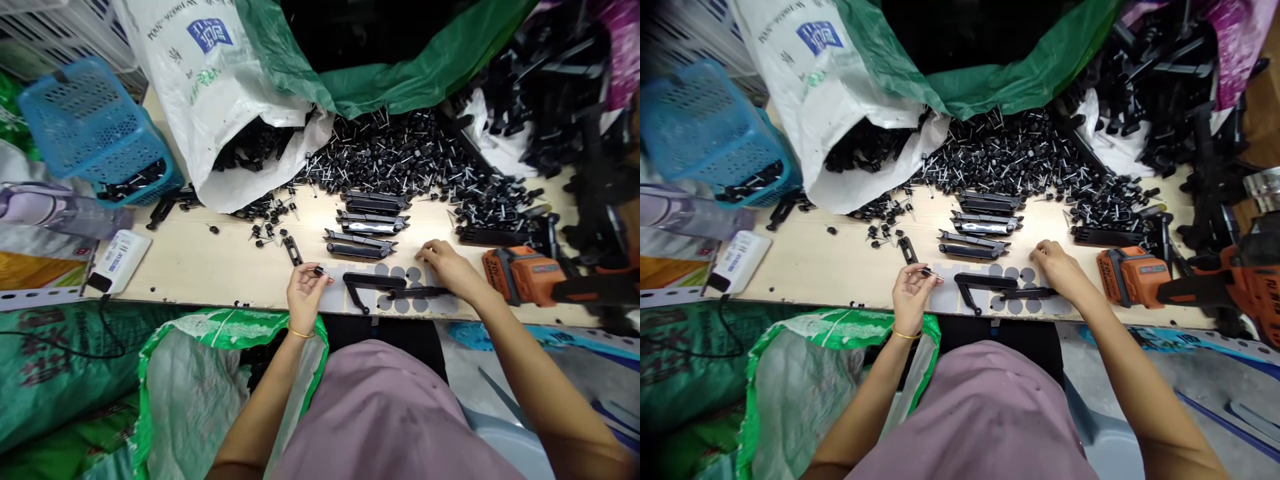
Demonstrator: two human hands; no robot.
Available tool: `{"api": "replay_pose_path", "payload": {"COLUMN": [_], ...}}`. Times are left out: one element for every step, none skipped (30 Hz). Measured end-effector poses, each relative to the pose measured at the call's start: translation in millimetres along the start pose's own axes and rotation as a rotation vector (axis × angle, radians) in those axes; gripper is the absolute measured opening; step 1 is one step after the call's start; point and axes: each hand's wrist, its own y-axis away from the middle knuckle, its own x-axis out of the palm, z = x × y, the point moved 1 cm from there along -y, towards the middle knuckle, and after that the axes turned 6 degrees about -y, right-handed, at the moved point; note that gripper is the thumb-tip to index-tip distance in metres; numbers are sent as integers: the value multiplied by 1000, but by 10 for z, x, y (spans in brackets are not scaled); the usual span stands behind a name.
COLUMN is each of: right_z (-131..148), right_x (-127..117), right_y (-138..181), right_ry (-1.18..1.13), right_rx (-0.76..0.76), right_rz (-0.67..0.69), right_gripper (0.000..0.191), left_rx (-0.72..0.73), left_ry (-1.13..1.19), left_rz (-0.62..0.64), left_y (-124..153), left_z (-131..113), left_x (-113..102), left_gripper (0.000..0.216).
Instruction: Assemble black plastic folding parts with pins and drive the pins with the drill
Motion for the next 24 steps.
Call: {"api": "replay_pose_path", "payload": {"right_z": [-13, -32, -53, -73, -88, -97, -100, -98, -88, -72, -47, -12, 33, 89, 156, 232, 314, 397, 475, 543, 596, 634, 657, 670], "right_x": [37, 73, 106, 134, 156, 171, 179, 181, 177, 169, 154, 134, 110, 83, 57, 35, 22, 20, 30, 52, 85, 127, 172, 216], "right_y": [45, 88, 126, 159, 188, 211, 229, 243, 253, 260, 266, 272, 279, 289, 301, 314, 328, 341, 352, 361, 368, 375, 380, 385], "right_ry": [0, -4, -8, -10, -9, -8, -7, -9, -15, -29, -55, -97, -160, -252, -373, -510, -651, -777, -877, -941, -975, -988, -985, -958], "right_rx": [-4, -4, -3, 0, 4, 8, 13, 18, 23, 28, 38, 56, 88, 130, 174, 216, 250, 272, 284, 292, 300, 306, 307, 304], "right_rz": [12, 8, -6, -23, -41, -56, -69, -78, -86, -93, -108, -137, -186, -249, -313, -372, -413, -435, -441, -440, -442, -446, -452, -461], "right_gripper": [30, 32, 32, 31, 28, 25, 22, 20, 19, 17, 16, 15, 15, 16, 18, 20, 22, 22, 22, 21, 20, 20, 19, 18], "left_rx": [-6, -8, -4, 6, 22, 43, 69, 103, 149, 210, 283, 359, 432, 492, 536, 566, 587, 603, 614, 621, 623, 622, 616, 603], "left_ry": [-4, -16, -36, -67, -105, -149, -196, -250, -314, -391, -475, -559, -634, -693, -734, -763, -786, -805, -818, -825, -825, -817, -801, -785], "left_rz": [0, -1, -5, -10, -13, -11, -4, 4, 16, 33, 63, 104, 149, 189, 213, 223, 223, 224, 237, 259, 283, 299, 308, 311], "left_y": [22, 28, 23, 10, -5, -18, -27, -29, -24, -13, 3, 23, 42, 58, 68, 72, 71, 64, 55, 45, 35, 25, 17, 11], "left_z": [41, 79, 111, 136, 151, 157, 154, 144, 127, 107, 86, 67, 53, 44, 39, 38, 40, 44, 49, 55, 60, 65, 69, 74], "left_x": [28, 57, 85, 109, 130, 146, 158, 164, 166, 166, 163, 160, 156, 148, 137, 122, 105, 88, 73, 60, 51, 46, 46, 52], "left_gripper": [31, 30, 29, 28, 27, 27, 26, 25, 23, 21, 19, 17, 17, 19, 21, 23, 25, 27, 30, 33, 36, 37, 37, 36]}}
